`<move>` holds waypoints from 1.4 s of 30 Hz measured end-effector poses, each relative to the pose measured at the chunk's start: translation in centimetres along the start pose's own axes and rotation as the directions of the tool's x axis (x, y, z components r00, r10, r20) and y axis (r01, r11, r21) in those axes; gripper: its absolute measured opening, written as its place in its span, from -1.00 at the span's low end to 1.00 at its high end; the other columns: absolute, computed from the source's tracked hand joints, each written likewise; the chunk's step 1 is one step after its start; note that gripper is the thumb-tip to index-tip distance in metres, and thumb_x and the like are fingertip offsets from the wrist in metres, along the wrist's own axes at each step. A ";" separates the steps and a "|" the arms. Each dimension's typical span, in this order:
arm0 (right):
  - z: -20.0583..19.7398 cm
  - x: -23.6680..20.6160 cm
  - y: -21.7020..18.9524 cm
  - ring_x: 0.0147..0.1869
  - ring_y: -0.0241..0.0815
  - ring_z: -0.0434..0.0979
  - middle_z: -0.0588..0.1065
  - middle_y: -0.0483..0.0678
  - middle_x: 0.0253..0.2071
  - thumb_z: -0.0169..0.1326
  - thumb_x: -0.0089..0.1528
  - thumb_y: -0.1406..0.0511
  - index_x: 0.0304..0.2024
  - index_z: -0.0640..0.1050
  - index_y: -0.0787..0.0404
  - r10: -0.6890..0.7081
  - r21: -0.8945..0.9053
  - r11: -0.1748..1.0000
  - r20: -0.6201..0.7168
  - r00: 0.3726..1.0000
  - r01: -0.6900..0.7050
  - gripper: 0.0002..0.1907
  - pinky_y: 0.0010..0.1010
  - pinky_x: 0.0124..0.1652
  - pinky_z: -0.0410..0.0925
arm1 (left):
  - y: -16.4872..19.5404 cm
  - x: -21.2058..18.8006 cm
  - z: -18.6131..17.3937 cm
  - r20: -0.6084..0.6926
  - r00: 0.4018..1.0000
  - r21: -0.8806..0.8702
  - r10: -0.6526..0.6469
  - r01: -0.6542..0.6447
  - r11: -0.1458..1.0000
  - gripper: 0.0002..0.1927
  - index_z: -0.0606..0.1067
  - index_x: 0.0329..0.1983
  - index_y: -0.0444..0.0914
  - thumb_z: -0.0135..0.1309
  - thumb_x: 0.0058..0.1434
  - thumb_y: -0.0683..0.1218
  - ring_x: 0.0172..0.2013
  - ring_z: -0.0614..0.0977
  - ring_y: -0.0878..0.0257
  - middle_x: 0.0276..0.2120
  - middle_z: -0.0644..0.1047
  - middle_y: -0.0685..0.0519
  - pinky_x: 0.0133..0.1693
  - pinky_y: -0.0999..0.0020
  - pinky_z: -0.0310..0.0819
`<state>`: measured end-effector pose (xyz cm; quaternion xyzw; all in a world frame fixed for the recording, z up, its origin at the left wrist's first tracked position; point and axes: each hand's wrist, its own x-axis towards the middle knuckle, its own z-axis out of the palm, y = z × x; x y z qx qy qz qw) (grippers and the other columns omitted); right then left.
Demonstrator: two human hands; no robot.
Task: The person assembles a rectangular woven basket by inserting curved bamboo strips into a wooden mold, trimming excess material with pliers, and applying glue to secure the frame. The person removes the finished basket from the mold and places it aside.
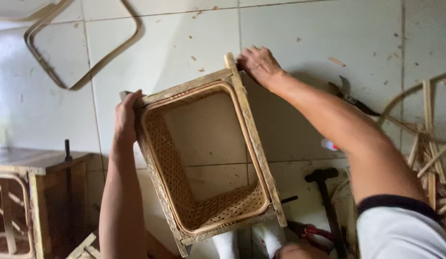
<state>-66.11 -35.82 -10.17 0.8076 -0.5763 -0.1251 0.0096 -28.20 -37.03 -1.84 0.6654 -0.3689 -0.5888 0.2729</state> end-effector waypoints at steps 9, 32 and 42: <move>-1.7 -1.4 -1.2 0.10 -0.05 0.40 0.37 0.01 -0.01 0.02 0.41 0.49 0.08 0.41 0.15 0.092 0.184 0.982 -0.222 0.971 -0.051 -0.77 -0.20 -0.01 0.38 | -0.6 -1.1 0.7 -0.093 0.987 -0.020 0.130 -0.133 0.991 -0.59 0.59 -0.14 -0.34 0.19 0.25 0.12 -0.32 0.59 0.28 -0.28 0.57 0.00 -0.26 0.40 0.52; -3.8 -3.1 -2.6 0.36 -0.01 0.36 0.40 0.12 0.28 -0.21 0.29 0.58 0.22 0.45 0.22 0.249 0.641 0.751 -0.055 0.967 -0.157 -0.52 -0.11 0.39 0.20 | -13.7 -10.8 -2.7 -0.119 0.992 0.348 0.053 -0.008 0.937 -0.16 0.25 0.51 -0.20 -0.16 0.36 0.41 0.19 0.24 -0.22 0.30 0.35 -0.33 0.17 -0.16 0.17; -4.9 -1.8 -2.3 -0.41 -0.24 0.43 0.64 0.01 -0.19 -0.11 0.33 0.41 -0.27 0.61 0.23 0.286 0.731 0.626 0.110 0.952 -0.272 -0.76 -0.32 -0.38 0.33 | -4.5 -3.5 -2.0 0.100 0.995 0.051 -0.017 0.012 0.999 -0.05 0.15 0.42 -0.32 -0.16 0.28 0.49 0.05 0.55 0.04 0.13 0.38 -0.26 0.00 0.03 0.50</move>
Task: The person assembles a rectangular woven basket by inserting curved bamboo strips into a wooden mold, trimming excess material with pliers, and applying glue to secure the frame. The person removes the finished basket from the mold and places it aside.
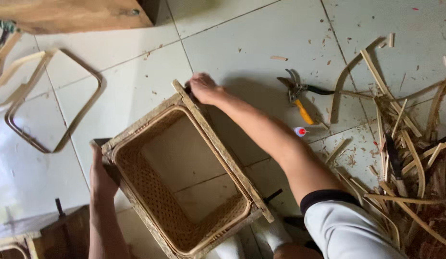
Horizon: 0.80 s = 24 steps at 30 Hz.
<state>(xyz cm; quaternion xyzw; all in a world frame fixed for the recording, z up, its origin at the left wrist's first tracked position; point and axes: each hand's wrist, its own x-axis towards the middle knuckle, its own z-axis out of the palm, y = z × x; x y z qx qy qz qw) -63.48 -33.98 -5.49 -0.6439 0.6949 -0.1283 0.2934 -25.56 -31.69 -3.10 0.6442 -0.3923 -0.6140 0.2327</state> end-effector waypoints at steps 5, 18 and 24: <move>0.8 0.3 0.1 -0.52 -0.36 0.29 0.63 0.05 -0.27 -0.11 0.47 0.24 -0.31 0.62 0.17 0.032 0.193 0.981 -0.029 0.999 -0.026 -0.65 -0.48 -0.47 0.22 | 1.4 1.0 1.0 -0.191 0.978 0.244 -0.078 0.125 0.962 -0.13 0.48 0.25 -0.39 -0.07 0.32 0.46 -0.20 0.55 0.09 -0.15 0.50 -0.24 -0.24 0.05 0.51; -0.6 0.5 -0.4 -0.39 -0.23 0.47 0.64 0.05 -0.28 -0.03 0.35 0.32 -0.34 0.59 0.16 0.107 0.133 0.982 0.186 0.977 -0.133 -0.79 -0.21 -0.25 0.41 | 0.6 1.1 0.8 0.013 0.999 -0.042 0.045 -0.045 0.998 -0.29 0.38 0.32 -0.30 -0.08 0.40 0.34 -0.13 0.55 0.16 -0.01 0.48 -0.17 -0.08 0.23 0.50; -0.7 0.5 0.1 -0.05 0.06 0.61 0.63 0.11 -0.13 0.06 0.22 0.39 -0.11 0.68 0.10 -0.020 0.062 0.998 0.000 1.000 0.020 -0.75 -0.15 -0.04 0.41 | 1.8 1.0 1.4 0.005 0.999 -0.130 -0.032 0.032 0.991 -0.35 0.43 0.26 -0.28 -0.13 0.42 0.31 -0.04 0.58 0.18 0.03 0.52 -0.15 -0.03 0.25 0.52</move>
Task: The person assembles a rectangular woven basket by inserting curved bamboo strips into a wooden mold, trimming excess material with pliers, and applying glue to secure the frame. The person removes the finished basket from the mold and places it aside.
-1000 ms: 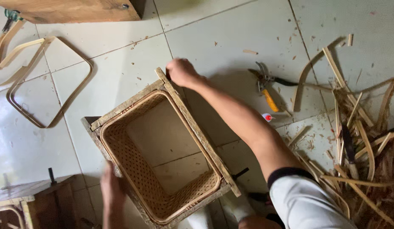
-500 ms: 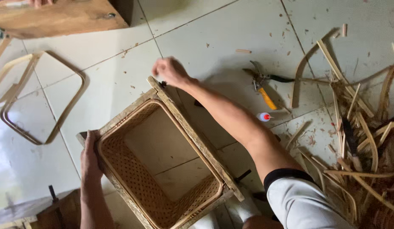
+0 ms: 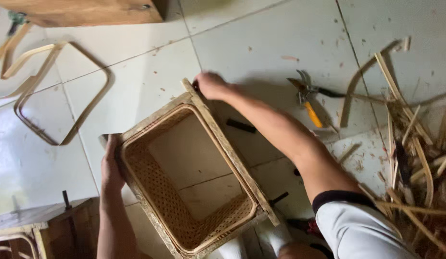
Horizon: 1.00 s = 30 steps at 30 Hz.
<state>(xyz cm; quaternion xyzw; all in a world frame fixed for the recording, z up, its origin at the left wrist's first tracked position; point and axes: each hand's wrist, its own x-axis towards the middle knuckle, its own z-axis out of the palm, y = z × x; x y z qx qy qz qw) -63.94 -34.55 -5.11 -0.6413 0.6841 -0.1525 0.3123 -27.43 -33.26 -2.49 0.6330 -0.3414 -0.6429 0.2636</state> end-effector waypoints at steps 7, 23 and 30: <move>0.5 2.0 0.4 -0.09 0.05 0.68 0.61 0.13 -0.12 -0.09 0.31 0.44 -0.22 0.64 0.27 0.060 0.633 0.774 -0.050 0.997 -0.015 -0.76 -0.07 -0.03 0.60 | 1.8 0.6 0.5 0.048 0.988 -0.075 0.144 -0.140 0.987 -0.41 0.51 0.15 -0.24 -0.04 0.34 0.30 0.08 0.56 0.14 0.02 0.58 -0.05 0.16 0.24 0.40; -0.9 3.3 -0.5 0.01 0.08 0.57 0.59 0.14 -0.03 0.00 0.37 0.33 -0.06 0.63 0.18 0.025 -0.111 0.994 0.097 0.995 -0.015 -0.80 -0.08 0.02 0.40 | 2.5 1.7 -0.3 -0.043 0.980 -0.177 0.195 -0.199 0.964 -0.33 0.55 0.10 -0.39 0.13 0.24 0.27 -0.09 0.61 0.25 -0.08 0.62 -0.03 -0.03 0.39 0.50; -0.1 3.3 1.2 0.09 0.12 0.62 0.59 0.20 -0.02 0.02 0.28 0.45 0.00 0.60 0.27 -0.109 -0.127 0.987 -0.097 0.989 0.096 -0.74 -0.12 0.17 0.40 | 3.8 0.6 -0.3 -0.066 0.977 -0.094 0.202 -0.208 0.974 -0.27 0.58 0.05 -0.41 0.16 0.19 0.33 -0.10 0.60 0.26 -0.10 0.62 -0.02 -0.05 0.38 0.47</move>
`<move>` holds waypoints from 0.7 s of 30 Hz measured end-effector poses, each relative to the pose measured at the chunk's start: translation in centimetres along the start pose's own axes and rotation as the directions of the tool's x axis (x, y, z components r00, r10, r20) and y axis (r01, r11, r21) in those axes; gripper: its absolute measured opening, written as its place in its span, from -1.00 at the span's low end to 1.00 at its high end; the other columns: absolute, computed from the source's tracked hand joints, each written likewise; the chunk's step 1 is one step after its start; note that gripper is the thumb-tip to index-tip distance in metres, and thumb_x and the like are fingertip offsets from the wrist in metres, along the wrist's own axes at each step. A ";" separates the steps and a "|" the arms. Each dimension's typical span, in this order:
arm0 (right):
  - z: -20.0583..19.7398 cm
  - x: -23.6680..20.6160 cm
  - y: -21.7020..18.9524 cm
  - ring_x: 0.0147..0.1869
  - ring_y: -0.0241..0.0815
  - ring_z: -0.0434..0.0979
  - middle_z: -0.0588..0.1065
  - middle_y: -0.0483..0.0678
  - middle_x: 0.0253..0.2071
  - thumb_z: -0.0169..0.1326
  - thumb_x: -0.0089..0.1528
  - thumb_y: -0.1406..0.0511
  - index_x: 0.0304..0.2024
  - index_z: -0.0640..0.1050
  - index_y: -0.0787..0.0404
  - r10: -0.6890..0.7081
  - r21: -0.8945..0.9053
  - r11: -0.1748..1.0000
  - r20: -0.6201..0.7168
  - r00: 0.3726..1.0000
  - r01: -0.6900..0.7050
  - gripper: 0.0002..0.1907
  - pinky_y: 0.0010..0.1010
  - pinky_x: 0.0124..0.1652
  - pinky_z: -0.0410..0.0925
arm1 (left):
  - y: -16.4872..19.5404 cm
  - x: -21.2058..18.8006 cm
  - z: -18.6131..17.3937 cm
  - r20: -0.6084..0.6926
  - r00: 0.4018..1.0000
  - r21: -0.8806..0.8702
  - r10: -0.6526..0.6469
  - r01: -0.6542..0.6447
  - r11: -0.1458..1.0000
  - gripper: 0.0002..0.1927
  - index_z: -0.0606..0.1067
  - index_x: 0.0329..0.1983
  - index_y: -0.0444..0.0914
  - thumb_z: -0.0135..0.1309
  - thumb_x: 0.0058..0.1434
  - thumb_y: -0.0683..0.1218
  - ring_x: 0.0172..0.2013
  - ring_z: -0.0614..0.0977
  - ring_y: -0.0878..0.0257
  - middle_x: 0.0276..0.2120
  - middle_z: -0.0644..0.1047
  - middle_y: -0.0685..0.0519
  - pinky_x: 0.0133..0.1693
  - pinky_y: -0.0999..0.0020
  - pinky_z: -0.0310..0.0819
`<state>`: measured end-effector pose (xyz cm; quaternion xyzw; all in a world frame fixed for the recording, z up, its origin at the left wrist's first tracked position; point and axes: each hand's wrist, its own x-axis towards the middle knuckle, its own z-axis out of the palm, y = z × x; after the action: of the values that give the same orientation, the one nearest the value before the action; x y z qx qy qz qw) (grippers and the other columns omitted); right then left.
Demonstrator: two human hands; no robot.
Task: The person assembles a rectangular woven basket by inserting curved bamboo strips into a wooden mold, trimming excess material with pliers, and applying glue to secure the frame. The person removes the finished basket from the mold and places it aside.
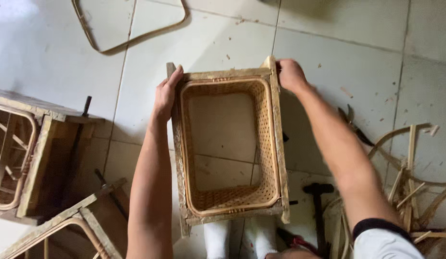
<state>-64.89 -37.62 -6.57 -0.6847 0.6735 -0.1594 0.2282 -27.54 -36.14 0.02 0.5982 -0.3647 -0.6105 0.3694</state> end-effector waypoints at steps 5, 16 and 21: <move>-0.7 -2.3 -0.5 0.13 0.15 0.53 0.56 0.22 0.06 0.16 0.16 0.36 0.05 0.61 0.32 -0.190 -0.228 0.955 0.012 0.982 0.188 -0.61 -0.15 0.25 0.26 | 1.2 -1.1 0.6 0.080 0.997 -0.084 -0.019 0.026 0.996 -0.26 0.60 0.09 -0.36 0.10 0.18 0.35 -0.10 0.61 0.19 -0.08 0.63 -0.07 -0.05 0.30 0.51; 1.5 -33.6 0.5 0.34 0.32 0.33 0.41 0.44 0.22 0.07 0.07 0.43 0.19 0.46 0.60 -0.216 0.029 0.976 0.013 0.976 0.215 -0.38 0.06 0.24 0.21 | -5.6 -7.8 -1.0 -0.106 0.994 0.357 0.002 0.037 0.934 -0.14 0.53 -0.08 -0.39 -0.09 0.30 0.53 -0.51 0.43 0.25 -0.44 0.48 -0.02 -0.50 0.20 0.34; 8.5 -43.9 2.1 -0.09 0.31 0.54 0.52 0.45 -0.25 0.14 0.11 0.37 -0.31 0.54 0.56 0.144 -0.102 0.989 0.513 0.846 -0.106 -0.74 0.14 0.05 0.36 | -17.0 -25.2 -4.9 -0.056 0.998 0.570 0.036 0.002 0.822 -0.21 0.65 -0.02 -0.31 -0.12 0.35 0.47 -0.47 0.38 0.12 -0.54 0.45 -0.13 -0.39 0.09 0.26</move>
<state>-64.05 6.89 -10.96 -0.6645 0.6353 0.0699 0.3873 -22.64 -6.00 -3.54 0.6971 -0.5234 -0.4513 0.1909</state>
